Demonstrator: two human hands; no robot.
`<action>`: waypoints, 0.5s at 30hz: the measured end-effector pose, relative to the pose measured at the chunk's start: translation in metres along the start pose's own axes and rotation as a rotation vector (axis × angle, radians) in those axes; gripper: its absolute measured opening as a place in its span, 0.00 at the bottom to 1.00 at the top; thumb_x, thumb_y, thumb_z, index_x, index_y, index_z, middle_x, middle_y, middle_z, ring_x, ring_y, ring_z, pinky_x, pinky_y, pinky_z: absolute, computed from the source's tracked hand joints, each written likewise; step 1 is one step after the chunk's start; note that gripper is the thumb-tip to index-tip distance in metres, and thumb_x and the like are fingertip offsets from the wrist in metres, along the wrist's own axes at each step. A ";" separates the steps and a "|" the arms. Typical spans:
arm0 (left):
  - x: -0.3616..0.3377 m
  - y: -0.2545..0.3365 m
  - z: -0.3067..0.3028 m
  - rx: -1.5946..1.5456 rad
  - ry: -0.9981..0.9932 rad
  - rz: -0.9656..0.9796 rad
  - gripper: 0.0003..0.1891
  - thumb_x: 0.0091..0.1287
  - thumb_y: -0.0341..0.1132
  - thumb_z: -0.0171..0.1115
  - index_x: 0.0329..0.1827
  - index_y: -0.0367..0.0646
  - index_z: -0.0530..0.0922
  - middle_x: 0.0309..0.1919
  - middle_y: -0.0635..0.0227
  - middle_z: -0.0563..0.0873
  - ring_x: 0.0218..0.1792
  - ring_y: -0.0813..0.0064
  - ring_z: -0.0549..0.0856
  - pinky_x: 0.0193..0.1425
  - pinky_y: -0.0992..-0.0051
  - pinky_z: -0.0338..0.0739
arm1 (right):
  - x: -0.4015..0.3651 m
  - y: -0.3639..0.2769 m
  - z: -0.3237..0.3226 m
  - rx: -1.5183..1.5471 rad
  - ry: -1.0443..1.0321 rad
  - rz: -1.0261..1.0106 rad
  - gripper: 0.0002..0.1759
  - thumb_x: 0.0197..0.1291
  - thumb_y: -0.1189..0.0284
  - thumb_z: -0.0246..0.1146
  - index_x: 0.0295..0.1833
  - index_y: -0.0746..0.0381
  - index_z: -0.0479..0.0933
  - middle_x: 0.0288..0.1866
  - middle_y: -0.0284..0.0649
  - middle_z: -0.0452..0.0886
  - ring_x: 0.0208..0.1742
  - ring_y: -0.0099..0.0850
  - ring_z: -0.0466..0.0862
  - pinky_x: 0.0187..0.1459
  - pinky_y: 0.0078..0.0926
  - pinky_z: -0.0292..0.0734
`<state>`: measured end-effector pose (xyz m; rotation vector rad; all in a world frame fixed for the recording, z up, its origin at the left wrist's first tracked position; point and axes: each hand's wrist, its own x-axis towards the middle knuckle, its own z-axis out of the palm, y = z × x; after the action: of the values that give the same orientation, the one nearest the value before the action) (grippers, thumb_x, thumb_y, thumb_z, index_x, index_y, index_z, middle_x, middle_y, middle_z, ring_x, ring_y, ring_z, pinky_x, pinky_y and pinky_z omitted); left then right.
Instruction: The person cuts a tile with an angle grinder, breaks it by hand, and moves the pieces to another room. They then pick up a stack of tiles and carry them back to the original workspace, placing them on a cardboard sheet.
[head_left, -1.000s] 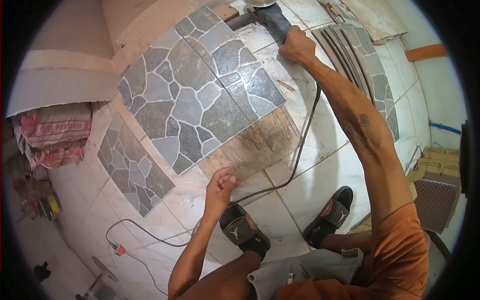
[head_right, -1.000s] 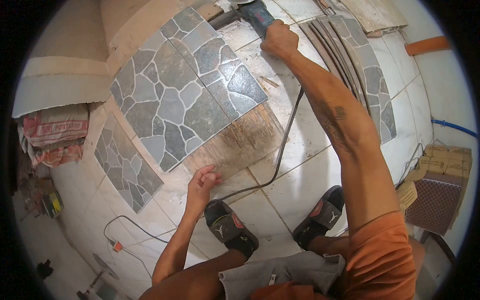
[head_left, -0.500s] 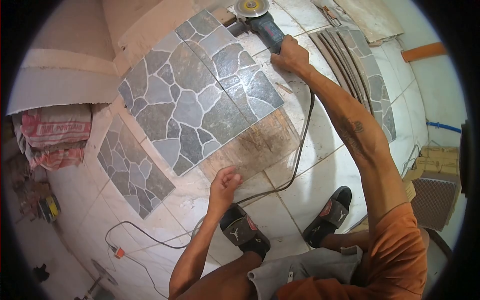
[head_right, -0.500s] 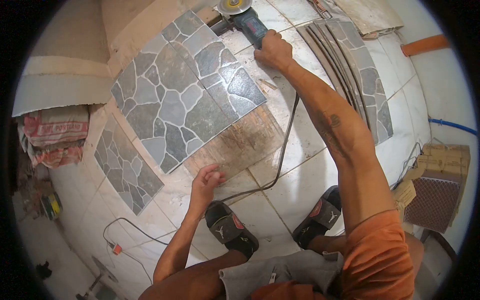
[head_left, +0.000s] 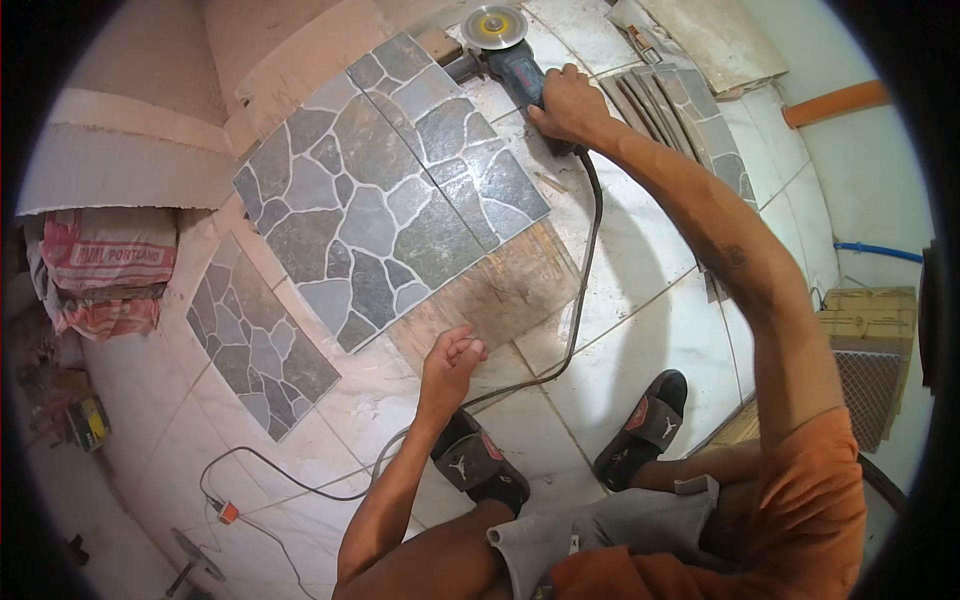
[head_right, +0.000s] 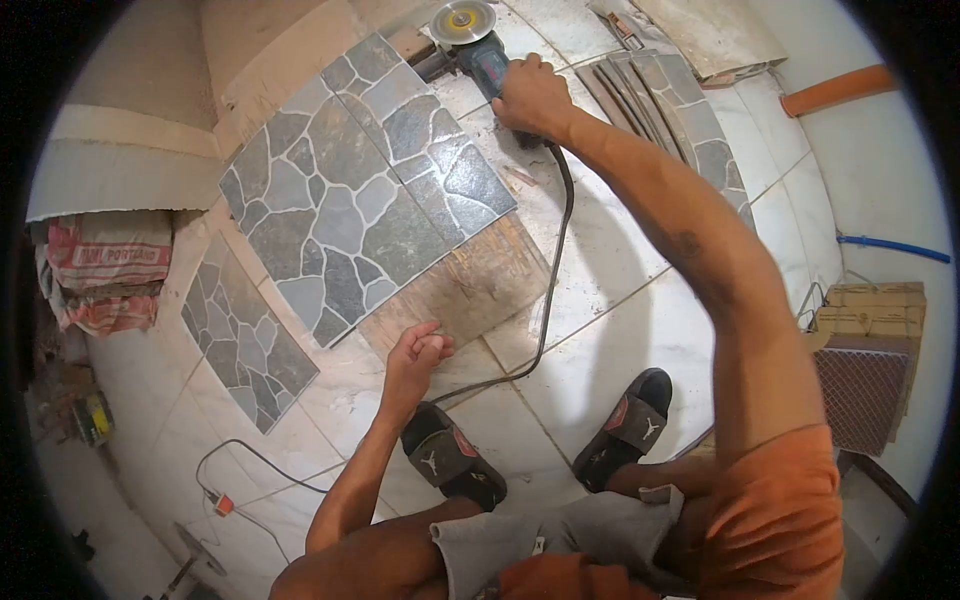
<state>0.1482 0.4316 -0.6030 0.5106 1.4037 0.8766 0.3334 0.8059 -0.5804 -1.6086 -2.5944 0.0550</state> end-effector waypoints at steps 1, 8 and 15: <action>0.000 0.001 0.001 -0.009 0.006 -0.007 0.22 0.73 0.32 0.61 0.65 0.30 0.69 0.45 0.60 0.85 0.45 0.76 0.84 0.53 0.79 0.77 | 0.001 -0.001 -0.005 -0.018 0.033 -0.082 0.33 0.57 0.55 0.66 0.49 0.77 0.73 0.46 0.65 0.80 0.48 0.55 0.85 0.49 0.47 0.82; 0.005 -0.001 0.007 -0.020 -0.018 -0.001 0.22 0.73 0.34 0.61 0.65 0.29 0.69 0.46 0.60 0.84 0.46 0.76 0.84 0.53 0.78 0.77 | -0.049 -0.035 -0.027 0.137 -0.670 -0.255 0.33 0.58 0.52 0.67 0.46 0.77 0.76 0.43 0.65 0.83 0.47 0.57 0.85 0.49 0.46 0.80; 0.006 -0.006 0.001 -0.012 -0.018 0.041 0.22 0.73 0.34 0.61 0.65 0.31 0.69 0.45 0.60 0.85 0.45 0.75 0.85 0.54 0.78 0.78 | -0.072 -0.057 -0.004 0.363 -0.627 0.055 0.32 0.54 0.51 0.67 0.41 0.75 0.83 0.43 0.64 0.84 0.48 0.54 0.86 0.49 0.42 0.82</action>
<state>0.1505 0.4326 -0.6115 0.5385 1.3754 0.9108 0.3144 0.7159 -0.5764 -1.7157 -2.7026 1.1286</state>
